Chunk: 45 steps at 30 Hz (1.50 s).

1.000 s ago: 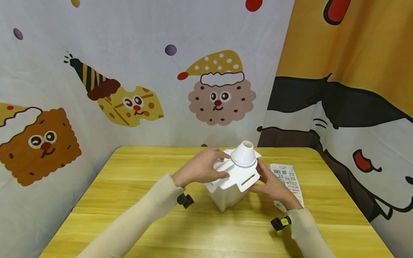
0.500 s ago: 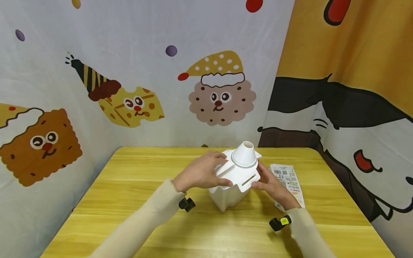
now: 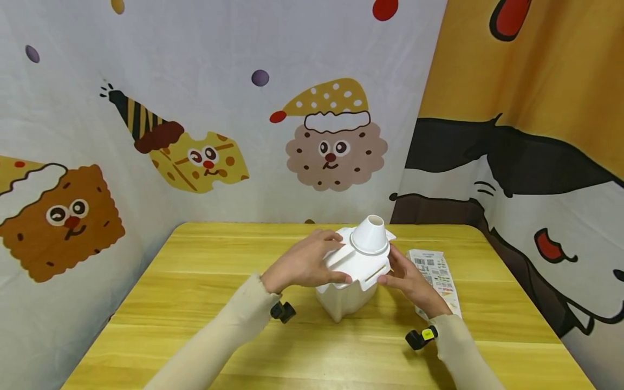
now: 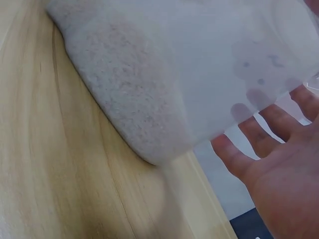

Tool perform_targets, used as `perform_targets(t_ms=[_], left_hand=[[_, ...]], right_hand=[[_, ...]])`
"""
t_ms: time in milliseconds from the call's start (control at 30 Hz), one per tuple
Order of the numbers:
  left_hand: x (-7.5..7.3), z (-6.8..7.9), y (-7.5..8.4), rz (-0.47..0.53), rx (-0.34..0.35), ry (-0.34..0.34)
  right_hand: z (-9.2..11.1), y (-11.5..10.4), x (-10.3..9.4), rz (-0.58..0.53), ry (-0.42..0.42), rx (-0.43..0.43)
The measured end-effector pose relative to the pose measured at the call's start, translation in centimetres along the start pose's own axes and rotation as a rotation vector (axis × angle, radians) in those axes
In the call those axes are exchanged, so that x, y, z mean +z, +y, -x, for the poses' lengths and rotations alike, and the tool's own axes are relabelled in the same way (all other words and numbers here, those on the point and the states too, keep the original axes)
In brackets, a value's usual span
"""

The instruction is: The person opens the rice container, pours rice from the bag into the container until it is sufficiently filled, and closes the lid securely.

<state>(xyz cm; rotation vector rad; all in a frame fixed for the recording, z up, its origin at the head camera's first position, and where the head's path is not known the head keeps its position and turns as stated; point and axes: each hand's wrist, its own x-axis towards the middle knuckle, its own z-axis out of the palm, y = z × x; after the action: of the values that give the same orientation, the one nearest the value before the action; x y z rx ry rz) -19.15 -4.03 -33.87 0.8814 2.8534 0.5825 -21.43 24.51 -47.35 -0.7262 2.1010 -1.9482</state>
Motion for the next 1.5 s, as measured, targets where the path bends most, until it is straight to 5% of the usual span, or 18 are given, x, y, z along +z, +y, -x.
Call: perform_targets(t_ms=[1000,1500], left_hand=[[0.3,0.0,-0.2,0.023,0.049,0.033],[-0.1,0.0,-0.2,0.029,0.024,0.03]], right_hand=[[-1.0,0.0,1.2,0.145,0.219,-0.126],[-0.6,-0.2,0.3,0.09,0.07,-0.043]])
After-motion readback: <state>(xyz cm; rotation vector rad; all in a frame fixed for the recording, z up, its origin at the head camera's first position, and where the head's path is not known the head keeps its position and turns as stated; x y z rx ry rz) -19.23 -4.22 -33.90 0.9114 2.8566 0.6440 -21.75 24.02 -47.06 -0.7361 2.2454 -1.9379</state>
